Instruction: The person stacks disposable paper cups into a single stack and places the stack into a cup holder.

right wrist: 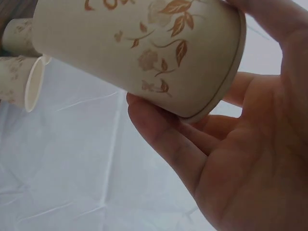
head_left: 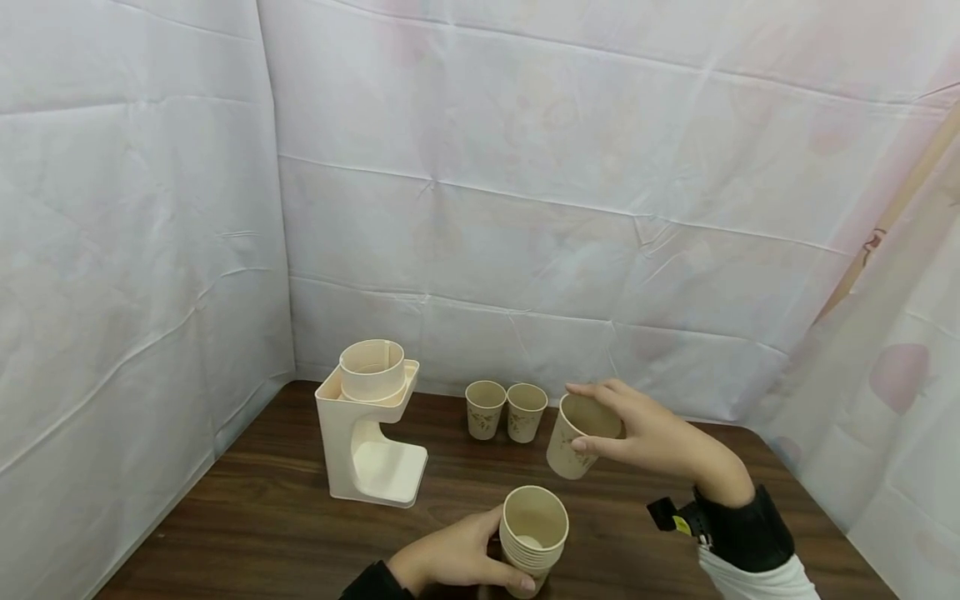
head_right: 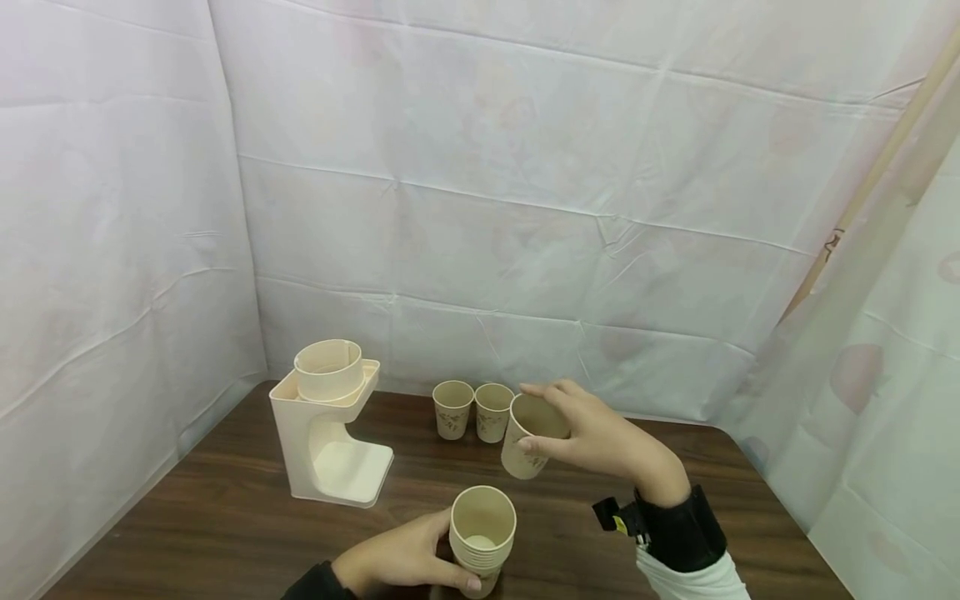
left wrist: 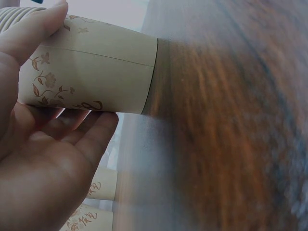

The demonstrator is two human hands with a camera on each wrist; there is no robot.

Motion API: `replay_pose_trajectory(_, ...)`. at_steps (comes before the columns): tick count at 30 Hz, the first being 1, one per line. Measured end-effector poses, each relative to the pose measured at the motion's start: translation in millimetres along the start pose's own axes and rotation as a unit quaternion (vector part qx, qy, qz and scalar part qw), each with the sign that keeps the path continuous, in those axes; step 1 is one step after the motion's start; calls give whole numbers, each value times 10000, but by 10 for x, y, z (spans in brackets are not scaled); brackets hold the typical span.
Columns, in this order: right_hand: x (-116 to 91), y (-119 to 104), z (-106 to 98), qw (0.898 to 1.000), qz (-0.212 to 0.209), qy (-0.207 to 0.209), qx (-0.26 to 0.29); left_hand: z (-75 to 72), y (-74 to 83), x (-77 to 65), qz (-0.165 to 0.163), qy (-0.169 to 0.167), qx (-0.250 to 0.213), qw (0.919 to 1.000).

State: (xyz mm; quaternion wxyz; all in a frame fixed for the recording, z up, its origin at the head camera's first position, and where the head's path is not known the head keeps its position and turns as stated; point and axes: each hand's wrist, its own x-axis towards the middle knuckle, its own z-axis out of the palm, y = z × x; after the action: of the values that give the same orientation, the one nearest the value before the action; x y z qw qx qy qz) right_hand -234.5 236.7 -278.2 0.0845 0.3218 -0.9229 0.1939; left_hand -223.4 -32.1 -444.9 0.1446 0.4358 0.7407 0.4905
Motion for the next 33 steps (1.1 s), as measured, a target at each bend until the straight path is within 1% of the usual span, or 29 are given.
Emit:
replay_pose_trajectory(6,-54,-204,-39,9991,-393,31,147,0,15,3,2,-29,-39,10000)
replay_pose_trajectory(11,-102,-348,-50,9967,-676,-98,432,3,0,3,99,-61,-11,9999)
replay_pose_trajectory(16,-128,-442,-46,9939,-984,-178,467,-3,-12,5,65,-102,-57,9999)
replay_pose_trajectory(20,-141,-495,-32,9941,-925,-285,499,-3,-16,8,92,-142,-134,9998)
replay_pose_trajectory(26,-147,-548,37,9942,-921,-465,307,-7,-17,13,82,-228,-216,9995)
replay_pose_trajectory(30,-146,-555,109,9926,-906,-654,470,-12,-23,18,77,-284,-292,9991)
replay_pose_trajectory(33,-143,-553,186,9913,-1018,-681,478,-9,-23,14,108,-293,-287,9991)
